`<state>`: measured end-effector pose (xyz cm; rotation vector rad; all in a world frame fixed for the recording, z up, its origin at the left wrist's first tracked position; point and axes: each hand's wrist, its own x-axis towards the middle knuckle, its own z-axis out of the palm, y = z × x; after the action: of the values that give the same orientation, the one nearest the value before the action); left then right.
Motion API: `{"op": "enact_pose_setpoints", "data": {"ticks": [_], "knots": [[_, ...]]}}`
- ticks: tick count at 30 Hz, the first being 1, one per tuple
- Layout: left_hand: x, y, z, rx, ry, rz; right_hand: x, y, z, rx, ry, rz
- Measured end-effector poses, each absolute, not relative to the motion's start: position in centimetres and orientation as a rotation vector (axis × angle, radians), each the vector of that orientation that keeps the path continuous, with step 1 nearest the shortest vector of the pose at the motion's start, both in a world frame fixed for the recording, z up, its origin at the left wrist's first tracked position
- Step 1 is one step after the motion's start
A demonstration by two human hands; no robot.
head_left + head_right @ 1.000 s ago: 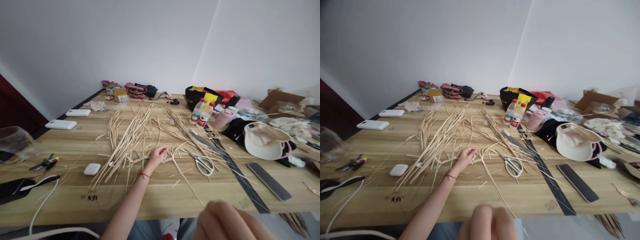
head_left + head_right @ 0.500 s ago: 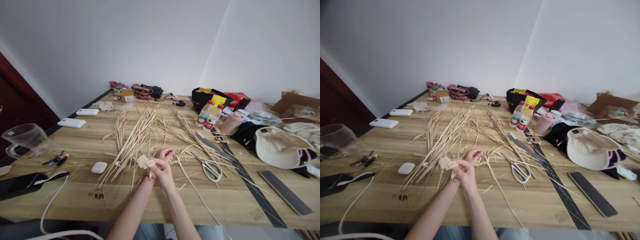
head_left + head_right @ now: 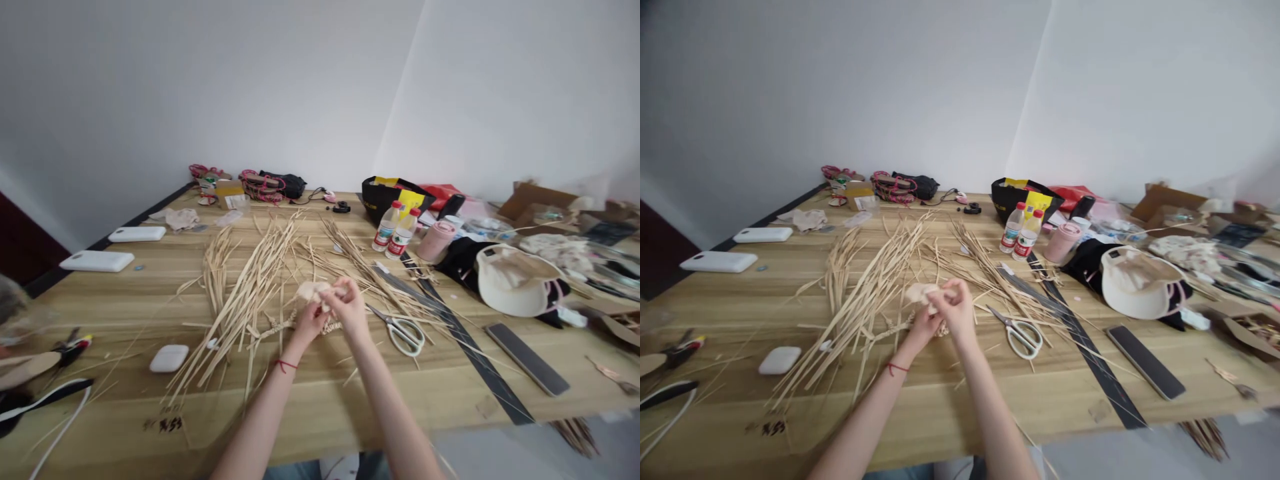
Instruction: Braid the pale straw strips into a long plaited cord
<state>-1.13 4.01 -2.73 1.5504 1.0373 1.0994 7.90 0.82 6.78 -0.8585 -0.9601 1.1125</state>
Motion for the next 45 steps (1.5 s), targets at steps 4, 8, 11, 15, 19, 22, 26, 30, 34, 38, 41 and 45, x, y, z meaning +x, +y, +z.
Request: {"op": "enact_pose_setpoints", "data": {"ticks": [4, 8, 11, 15, 19, 22, 26, 30, 34, 38, 41, 45], "knots": [[-1.1, 4.5, -2.8, 1.53, 0.918, 1.071, 18.0, 4.6, 6.8, -0.966, -0.901, 0.837], [-1.1, 4.4, -2.9, 1.531, 0.931, 1.074, 26.4, 9.2, 4.8, -1.078, -0.764, 0.66], [-1.2, 4.3, -2.9, 1.54, 0.934, 1.067, 30.1, 11.8, 3.2, -1.123, -0.705, 0.588], [-1.3, 4.2, -2.6, 1.538, 0.94, 1.054, 31.7, 13.1, 1.2, -1.209, -0.713, 0.613], [-1.2, 4.1, -2.5, 1.53, 0.931, 1.06, 31.3, 12.7, -0.7, -1.291, -0.734, 0.617], [-1.1, 4.1, -2.4, 1.519, 0.915, 1.081, 29.4, 11.5, -1.3, -1.296, -0.777, 0.589], [-1.0, 4.0, -2.2, 1.513, 0.921, 1.088, 23.9, 8.0, -0.8, -1.201, -1.008, 0.602], [-1.1, 3.8, -1.7, 1.508, 0.909, 1.102, 17.7, 3.8, -0.3, -1.035, -1.118, 0.95], [-1.2, 3.8, -1.6, 1.485, 0.914, 1.077, 14.9, 2.0, -0.5, -0.941, -0.967, 1.228], [-1.1, 3.9, -1.7, 1.415, 0.919, 1.077, 14.5, 1.9, -1.1, -0.888, -0.792, 1.341], [-1.0, 3.8, -1.7, 1.376, 0.932, 1.101, 14.3, 1.6, -1.4, -0.886, -0.823, 1.392], [-1.0, 3.6, -1.5, 1.349, 0.937, 1.128, 13.7, 1.1, -1.7, -0.909, -0.915, 1.36]]}}
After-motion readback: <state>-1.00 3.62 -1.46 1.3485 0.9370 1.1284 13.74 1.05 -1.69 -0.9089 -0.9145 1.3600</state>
